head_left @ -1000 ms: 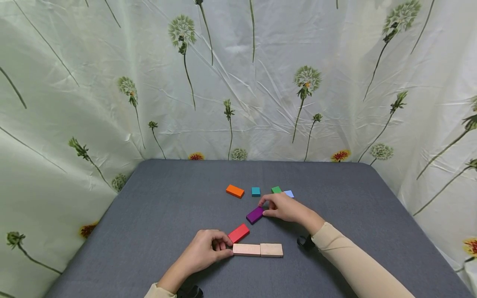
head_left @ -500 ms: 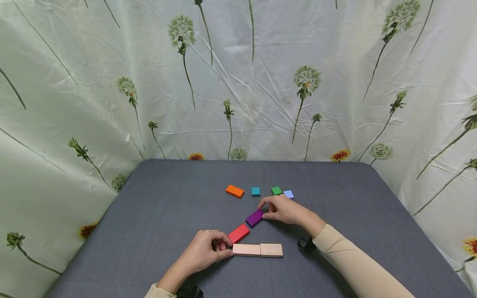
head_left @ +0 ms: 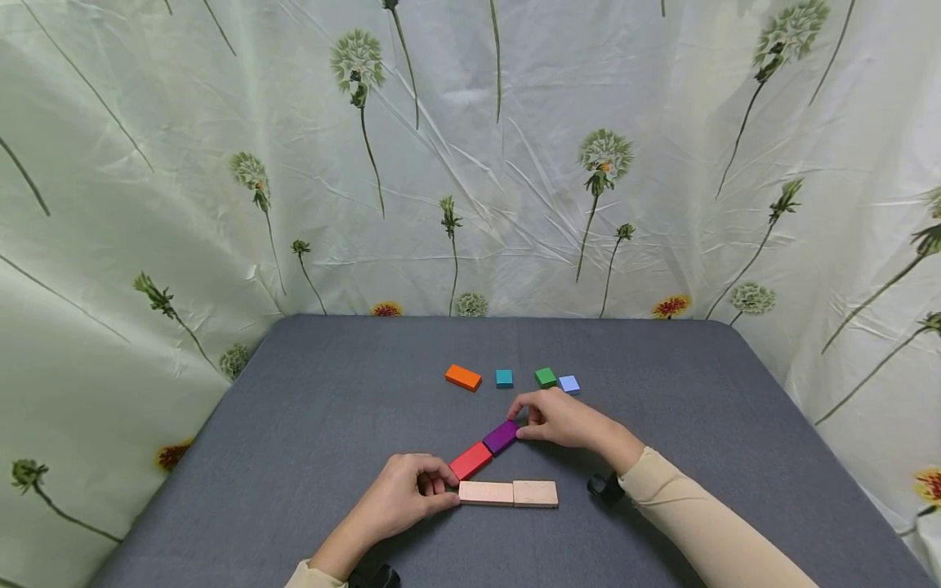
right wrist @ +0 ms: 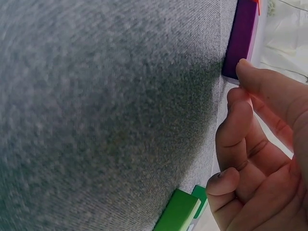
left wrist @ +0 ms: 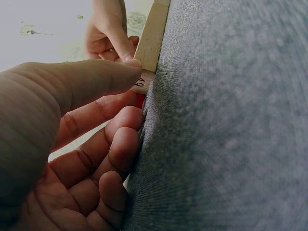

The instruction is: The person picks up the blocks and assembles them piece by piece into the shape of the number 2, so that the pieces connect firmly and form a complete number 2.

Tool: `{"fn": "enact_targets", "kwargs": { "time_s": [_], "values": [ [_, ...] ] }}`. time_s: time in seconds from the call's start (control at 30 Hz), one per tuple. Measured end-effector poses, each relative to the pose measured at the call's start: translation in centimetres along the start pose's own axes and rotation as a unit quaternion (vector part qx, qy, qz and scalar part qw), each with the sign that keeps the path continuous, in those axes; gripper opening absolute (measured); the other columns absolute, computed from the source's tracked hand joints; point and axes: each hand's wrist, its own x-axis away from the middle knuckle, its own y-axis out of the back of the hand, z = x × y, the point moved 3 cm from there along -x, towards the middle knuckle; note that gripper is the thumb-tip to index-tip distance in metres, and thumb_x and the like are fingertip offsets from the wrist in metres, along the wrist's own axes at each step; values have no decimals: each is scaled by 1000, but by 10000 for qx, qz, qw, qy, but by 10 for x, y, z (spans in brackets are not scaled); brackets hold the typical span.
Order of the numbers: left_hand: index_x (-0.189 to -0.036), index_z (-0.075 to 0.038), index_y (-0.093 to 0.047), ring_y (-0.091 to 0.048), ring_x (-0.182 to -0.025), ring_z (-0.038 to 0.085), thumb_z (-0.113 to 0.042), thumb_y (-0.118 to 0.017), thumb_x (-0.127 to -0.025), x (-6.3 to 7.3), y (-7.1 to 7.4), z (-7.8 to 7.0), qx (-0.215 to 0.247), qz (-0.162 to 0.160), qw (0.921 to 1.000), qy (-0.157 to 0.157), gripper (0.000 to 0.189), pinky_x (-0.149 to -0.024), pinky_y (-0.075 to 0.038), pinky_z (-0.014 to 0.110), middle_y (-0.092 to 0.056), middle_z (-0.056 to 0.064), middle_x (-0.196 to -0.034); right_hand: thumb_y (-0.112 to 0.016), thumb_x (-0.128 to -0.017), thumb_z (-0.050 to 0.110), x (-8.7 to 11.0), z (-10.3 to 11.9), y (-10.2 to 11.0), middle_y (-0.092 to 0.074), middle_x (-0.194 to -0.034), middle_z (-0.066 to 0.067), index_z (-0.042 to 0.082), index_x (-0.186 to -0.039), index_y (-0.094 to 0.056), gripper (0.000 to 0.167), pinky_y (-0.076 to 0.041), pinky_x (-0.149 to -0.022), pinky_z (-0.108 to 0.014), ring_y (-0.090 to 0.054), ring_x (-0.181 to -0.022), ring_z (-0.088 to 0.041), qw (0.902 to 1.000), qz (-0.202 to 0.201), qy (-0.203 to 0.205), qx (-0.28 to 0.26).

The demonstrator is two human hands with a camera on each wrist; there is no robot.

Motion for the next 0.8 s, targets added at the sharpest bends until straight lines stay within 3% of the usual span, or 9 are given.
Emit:
{"fn": "enact_targets", "kwargs": {
  "time_s": [0.8],
  "values": [
    [-92, -20, -78, -55, -66, -1, -18, -91, -87, -1, -1, 0, 15, 16, 10000, 51, 14, -59, -46, 20, -64, -11, -75, -79, -98, 14, 0, 1, -2, -58, -74, 7, 11, -117, -75, 20, -41, -60, -20, -49, -65, -2, 10000, 13, -36, -81]
  ]
}}
